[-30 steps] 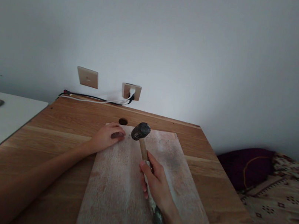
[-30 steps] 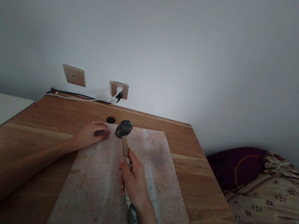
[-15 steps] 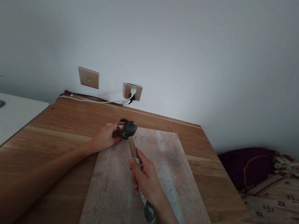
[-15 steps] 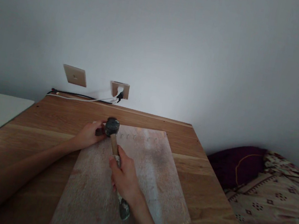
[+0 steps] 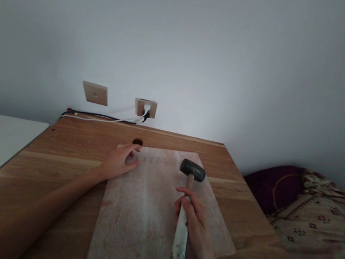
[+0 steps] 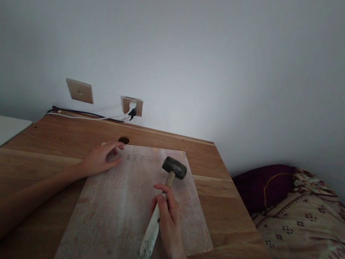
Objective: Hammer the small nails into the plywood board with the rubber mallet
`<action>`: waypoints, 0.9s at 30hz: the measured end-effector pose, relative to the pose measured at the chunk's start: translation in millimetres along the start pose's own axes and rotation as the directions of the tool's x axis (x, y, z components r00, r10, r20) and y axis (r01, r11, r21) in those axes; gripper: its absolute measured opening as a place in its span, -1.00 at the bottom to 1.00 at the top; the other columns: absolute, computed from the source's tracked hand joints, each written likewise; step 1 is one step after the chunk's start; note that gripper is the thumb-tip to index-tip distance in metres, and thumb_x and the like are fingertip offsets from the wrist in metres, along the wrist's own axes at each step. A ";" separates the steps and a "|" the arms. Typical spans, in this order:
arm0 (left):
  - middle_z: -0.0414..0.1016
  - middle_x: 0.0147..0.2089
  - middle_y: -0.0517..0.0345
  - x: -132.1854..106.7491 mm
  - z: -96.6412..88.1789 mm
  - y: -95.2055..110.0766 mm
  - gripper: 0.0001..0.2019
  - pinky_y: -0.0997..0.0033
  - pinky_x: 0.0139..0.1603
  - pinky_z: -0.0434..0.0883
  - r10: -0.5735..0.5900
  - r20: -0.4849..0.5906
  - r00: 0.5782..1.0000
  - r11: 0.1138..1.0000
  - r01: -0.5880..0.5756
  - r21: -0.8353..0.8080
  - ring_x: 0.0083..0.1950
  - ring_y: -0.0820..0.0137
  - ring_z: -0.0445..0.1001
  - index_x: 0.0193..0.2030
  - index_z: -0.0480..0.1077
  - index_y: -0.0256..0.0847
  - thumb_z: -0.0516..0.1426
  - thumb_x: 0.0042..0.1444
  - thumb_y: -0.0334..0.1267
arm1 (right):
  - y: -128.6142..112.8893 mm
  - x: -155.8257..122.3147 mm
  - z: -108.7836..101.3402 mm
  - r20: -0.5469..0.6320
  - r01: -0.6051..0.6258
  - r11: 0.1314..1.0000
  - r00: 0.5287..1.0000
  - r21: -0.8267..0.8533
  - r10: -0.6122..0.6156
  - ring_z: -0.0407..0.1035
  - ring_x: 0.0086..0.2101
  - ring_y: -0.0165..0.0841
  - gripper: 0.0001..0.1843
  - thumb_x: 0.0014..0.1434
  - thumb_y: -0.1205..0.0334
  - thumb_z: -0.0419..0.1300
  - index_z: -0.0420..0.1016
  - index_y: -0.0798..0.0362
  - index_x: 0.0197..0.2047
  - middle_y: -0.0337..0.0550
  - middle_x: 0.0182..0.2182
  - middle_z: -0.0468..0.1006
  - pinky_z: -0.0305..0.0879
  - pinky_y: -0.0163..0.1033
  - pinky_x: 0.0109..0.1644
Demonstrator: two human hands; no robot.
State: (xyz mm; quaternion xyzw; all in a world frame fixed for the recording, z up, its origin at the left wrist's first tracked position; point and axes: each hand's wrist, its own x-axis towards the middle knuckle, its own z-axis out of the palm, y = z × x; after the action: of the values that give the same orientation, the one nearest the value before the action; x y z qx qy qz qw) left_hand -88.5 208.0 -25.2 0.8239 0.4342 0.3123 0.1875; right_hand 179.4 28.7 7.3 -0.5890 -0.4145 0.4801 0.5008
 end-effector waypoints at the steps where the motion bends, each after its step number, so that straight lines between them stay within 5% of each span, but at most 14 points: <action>1: 0.59 0.05 -0.01 0.5 -0.4 0.4 -0.61 0.12 0.12 0.51 0.005 -0.007 1.000 1.000 -0.005 0.012 -0.04 0.22 0.57 0.17 0.41 -0.18 0.16 0.25 -0.11 | 2.7 -0.6 -6.1 -0.022 0.018 0.999 1.000 -0.048 -0.019 0.24 -0.56 -0.39 -0.50 0.29 -0.24 0.20 0.49 -0.01 0.05 -0.33 -0.50 0.40 0.18 -0.31 -0.54; 7: 0.47 0.22 -0.19 2.8 -21.1 18.9 -0.63 -0.03 0.32 0.41 0.006 -0.025 1.000 0.960 0.001 0.281 0.25 0.04 0.48 0.18 0.42 -0.22 0.01 0.39 -0.09 | 8.2 1.6 -17.8 -0.010 0.114 0.896 0.991 -0.429 -0.130 0.30 -0.52 -0.28 -0.67 0.43 -0.06 0.07 0.51 -0.02 -0.01 -0.36 -0.58 0.31 0.15 -0.23 -0.43; 11: 0.46 0.24 -0.34 -17.4 -44.8 44.1 -0.61 -0.17 0.14 0.50 -0.236 0.124 0.964 0.817 0.127 0.562 0.13 -0.12 0.57 0.17 0.45 -0.26 0.02 0.40 -0.09 | 6.4 1.2 -14.5 0.034 0.182 0.769 0.978 -0.613 -0.205 0.50 -0.40 -0.14 -0.66 0.45 -0.03 0.09 0.55 -0.03 0.04 -0.16 -0.45 0.59 0.30 -0.16 -0.31; 15: 0.56 0.19 -0.30 -45.6 -48.1 68.4 -0.61 -0.05 0.06 0.55 -0.295 0.302 0.907 0.869 0.123 0.479 0.05 -0.05 0.65 0.24 0.43 -0.23 0.03 0.41 -0.12 | 10.1 -3.7 -22.8 0.037 0.260 0.675 0.945 -0.691 -0.326 0.61 -0.19 -0.04 -0.60 0.47 -0.06 0.08 0.52 -0.02 0.17 0.01 -0.21 0.70 0.48 -0.03 -0.10; 19: 0.39 0.42 -0.35 -56.9 -33.6 83.1 -0.55 -0.06 0.07 0.55 -0.241 0.352 0.904 0.880 0.051 0.473 0.13 -0.11 0.64 0.34 0.38 -0.19 0.09 0.35 -0.20 | 25.5 -8.3 -54.4 0.038 0.315 0.473 0.861 -0.823 -0.508 0.53 0.09 0.02 -0.59 0.53 -0.01 -0.01 0.50 -0.01 0.19 0.12 0.04 0.66 0.46 0.18 0.17; 22: 0.39 0.41 -0.37 -51.3 -23.6 89.6 -0.56 -0.08 0.02 0.55 -0.229 0.326 0.917 0.872 0.044 0.487 0.07 -0.13 0.66 0.32 0.39 -0.19 0.10 0.33 -0.21 | 43.0 -8.0 -86.2 0.071 0.315 0.342 0.818 -0.886 -0.570 0.44 0.24 0.04 -0.55 0.52 -0.05 -0.01 0.53 -0.01 0.21 0.12 0.14 0.64 0.37 0.26 0.32; 27: 0.51 0.28 -0.28 -25.4 -0.9 110.3 -0.64 0.06 0.02 0.56 -0.124 0.353 0.927 0.890 -0.053 0.453 0.05 0.00 0.66 0.24 0.41 -0.20 0.05 0.38 -0.20 | 61.8 3.4 -143.0 0.027 0.223 0.301 0.841 -0.927 -0.540 0.46 0.25 -0.01 -0.51 0.54 -0.05 -0.06 0.52 0.02 0.23 0.13 0.20 0.61 0.39 0.20 0.32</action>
State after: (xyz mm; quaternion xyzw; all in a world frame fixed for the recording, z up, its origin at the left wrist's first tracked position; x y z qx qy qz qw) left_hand -34.0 125.9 30.5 0.8806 0.4666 0.0365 0.0744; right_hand 320.7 -5.0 -48.9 -0.7083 -0.6562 -0.0501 0.2554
